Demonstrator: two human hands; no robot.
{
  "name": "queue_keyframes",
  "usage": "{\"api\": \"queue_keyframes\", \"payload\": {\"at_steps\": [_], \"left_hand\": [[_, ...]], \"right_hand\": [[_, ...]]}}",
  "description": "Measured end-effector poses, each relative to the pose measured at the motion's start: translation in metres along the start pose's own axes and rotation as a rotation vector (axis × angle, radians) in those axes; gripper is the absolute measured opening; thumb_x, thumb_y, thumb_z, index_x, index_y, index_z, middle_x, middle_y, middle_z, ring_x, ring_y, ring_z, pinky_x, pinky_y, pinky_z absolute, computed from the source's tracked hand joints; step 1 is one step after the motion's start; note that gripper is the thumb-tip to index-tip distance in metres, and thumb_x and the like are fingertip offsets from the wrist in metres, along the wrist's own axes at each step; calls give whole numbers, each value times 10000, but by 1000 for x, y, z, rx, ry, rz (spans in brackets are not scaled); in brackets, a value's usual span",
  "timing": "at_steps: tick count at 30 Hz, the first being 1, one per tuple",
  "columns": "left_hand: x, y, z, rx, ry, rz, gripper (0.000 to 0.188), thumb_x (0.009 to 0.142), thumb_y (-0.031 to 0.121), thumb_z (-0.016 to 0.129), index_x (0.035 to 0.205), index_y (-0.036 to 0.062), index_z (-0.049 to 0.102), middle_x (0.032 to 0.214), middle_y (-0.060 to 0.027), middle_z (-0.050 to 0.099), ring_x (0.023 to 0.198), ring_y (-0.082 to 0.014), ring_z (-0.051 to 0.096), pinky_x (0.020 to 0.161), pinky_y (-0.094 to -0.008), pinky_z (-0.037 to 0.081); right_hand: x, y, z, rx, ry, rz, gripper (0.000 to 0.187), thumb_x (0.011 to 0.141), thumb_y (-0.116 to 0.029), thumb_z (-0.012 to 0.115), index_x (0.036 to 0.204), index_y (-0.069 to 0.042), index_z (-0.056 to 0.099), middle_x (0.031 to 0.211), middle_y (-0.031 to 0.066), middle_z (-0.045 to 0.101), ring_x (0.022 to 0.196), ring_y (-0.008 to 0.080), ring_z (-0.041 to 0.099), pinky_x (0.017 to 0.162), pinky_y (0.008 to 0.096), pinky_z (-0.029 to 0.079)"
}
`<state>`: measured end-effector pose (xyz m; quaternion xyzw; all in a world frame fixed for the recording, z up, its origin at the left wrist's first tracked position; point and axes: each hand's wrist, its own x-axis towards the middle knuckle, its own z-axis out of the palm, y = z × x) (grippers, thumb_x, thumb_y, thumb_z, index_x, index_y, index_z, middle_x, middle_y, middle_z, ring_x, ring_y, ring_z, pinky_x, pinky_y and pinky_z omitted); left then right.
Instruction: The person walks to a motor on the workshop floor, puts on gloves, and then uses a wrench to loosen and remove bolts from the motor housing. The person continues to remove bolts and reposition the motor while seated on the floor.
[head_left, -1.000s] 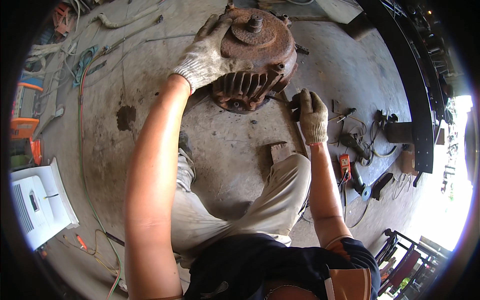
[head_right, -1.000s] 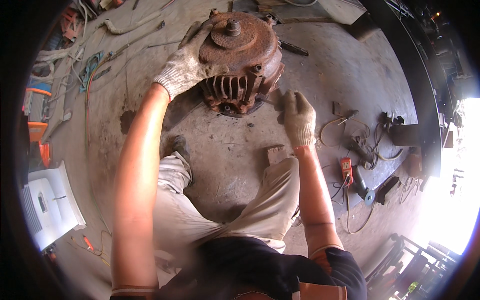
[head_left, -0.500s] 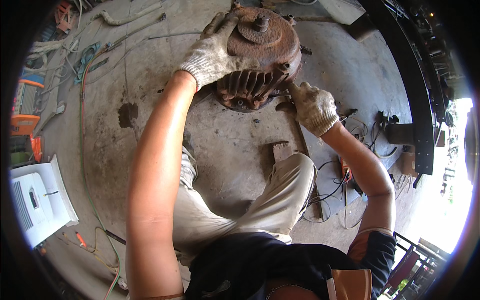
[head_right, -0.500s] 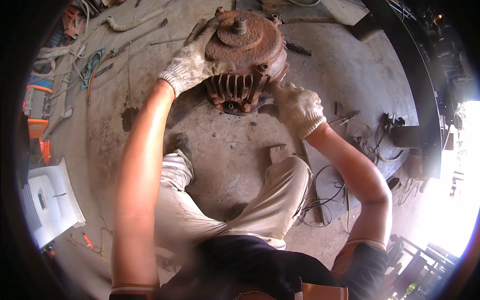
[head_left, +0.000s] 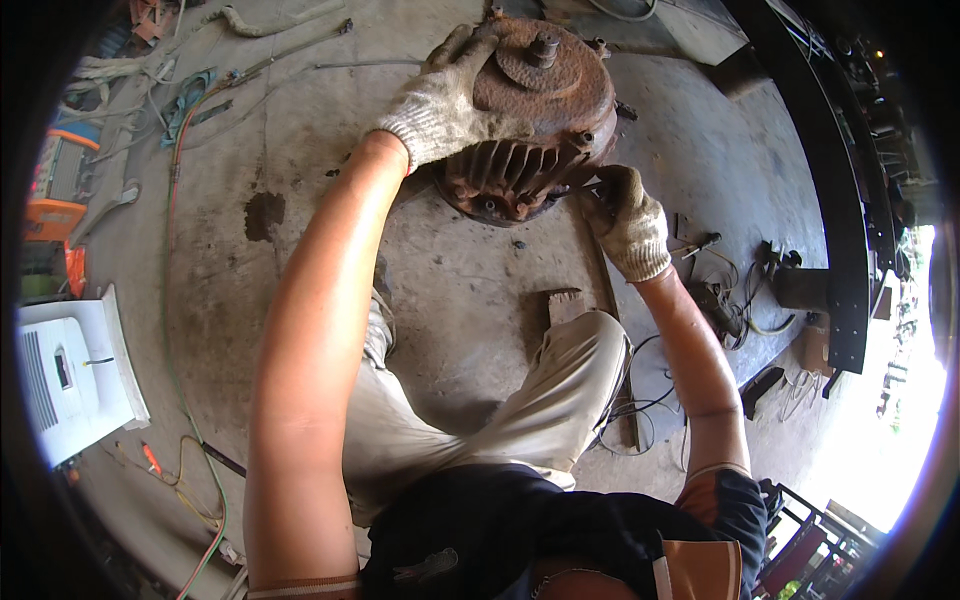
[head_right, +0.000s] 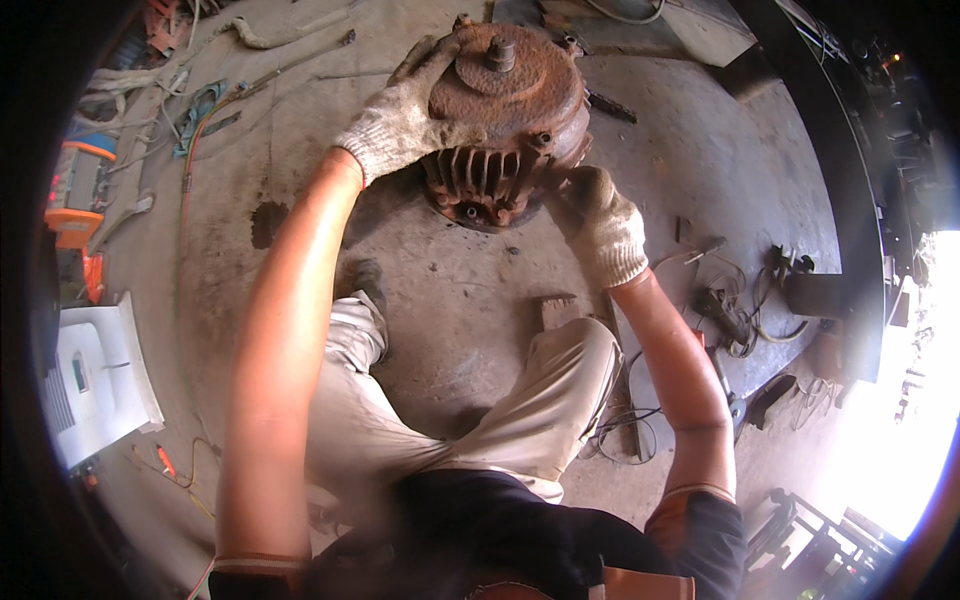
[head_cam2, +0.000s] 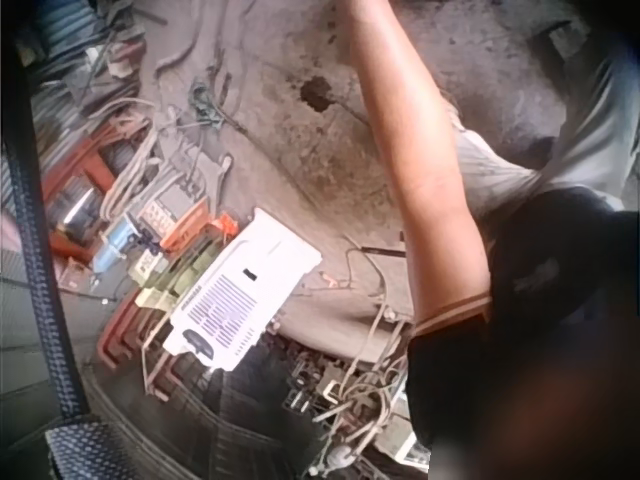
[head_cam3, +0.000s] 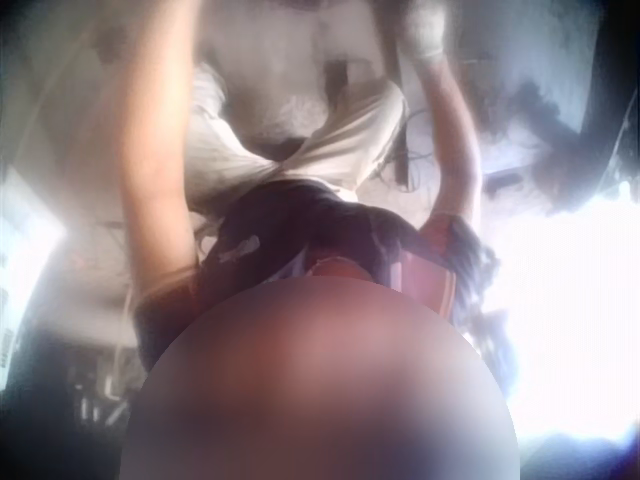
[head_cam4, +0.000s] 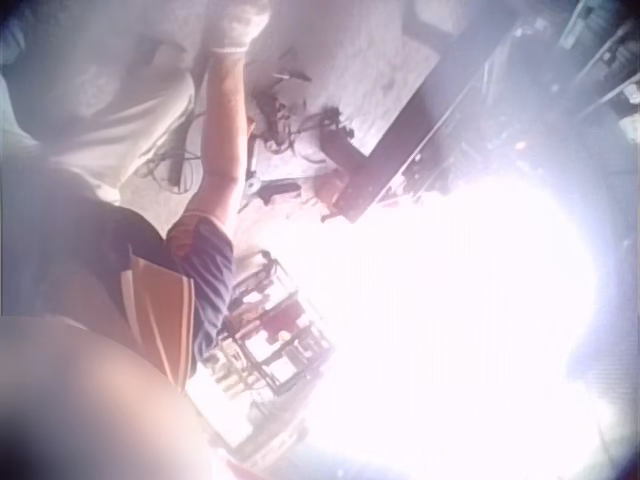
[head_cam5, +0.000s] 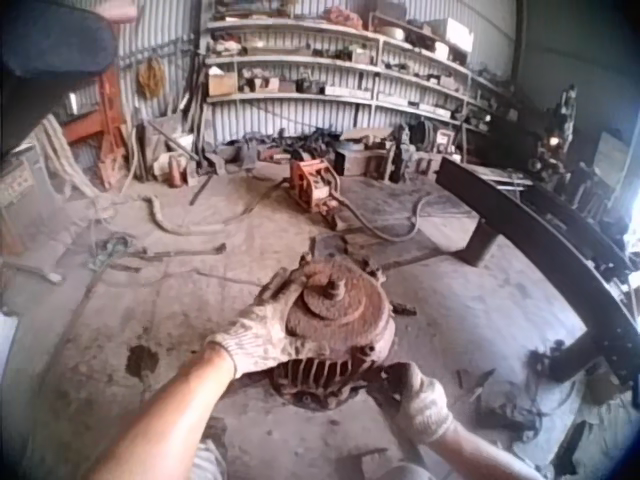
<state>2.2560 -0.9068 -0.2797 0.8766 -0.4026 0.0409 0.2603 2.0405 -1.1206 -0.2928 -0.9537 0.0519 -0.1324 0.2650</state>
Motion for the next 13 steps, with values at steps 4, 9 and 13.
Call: {"api": "queue_keyframes", "payload": {"at_steps": [4, 9, 13], "left_hand": [[-5, 5, -7, 14, 9, -10, 1153, 743, 665, 798, 1613, 129, 264, 1648, -230, 247, 1518, -390, 290, 1230, -441, 343], [-4, -2, -5, 12, -28, -5, 1169, 756, 685, 776, 1625, 134, 221, 1660, -225, 226, 1523, -391, 281, 1231, -439, 336], [5, -28, 10, -8, -54, 80, 1168, 759, 759, 723, 1631, 163, 223, 1688, -222, 145, 1541, -399, 232, 1240, -478, 312]], "right_hand": [[3, 8, -2, 73, -13, -108, 354, 970, -208, 672, 1266, -48, 562, 973, 181, 736, 891, 347, 744, 748, 419, 583], [2, 40, -14, 5, -49, -191, 344, 985, -136, 633, 1302, -55, 527, 1002, 200, 733, 914, 397, 729, 749, 454, 580], [3, 59, -9, 92, 24, -118, 375, 996, -162, 630, 1340, -81, 505, 1051, 227, 723, 958, 420, 717, 790, 484, 576]]}}
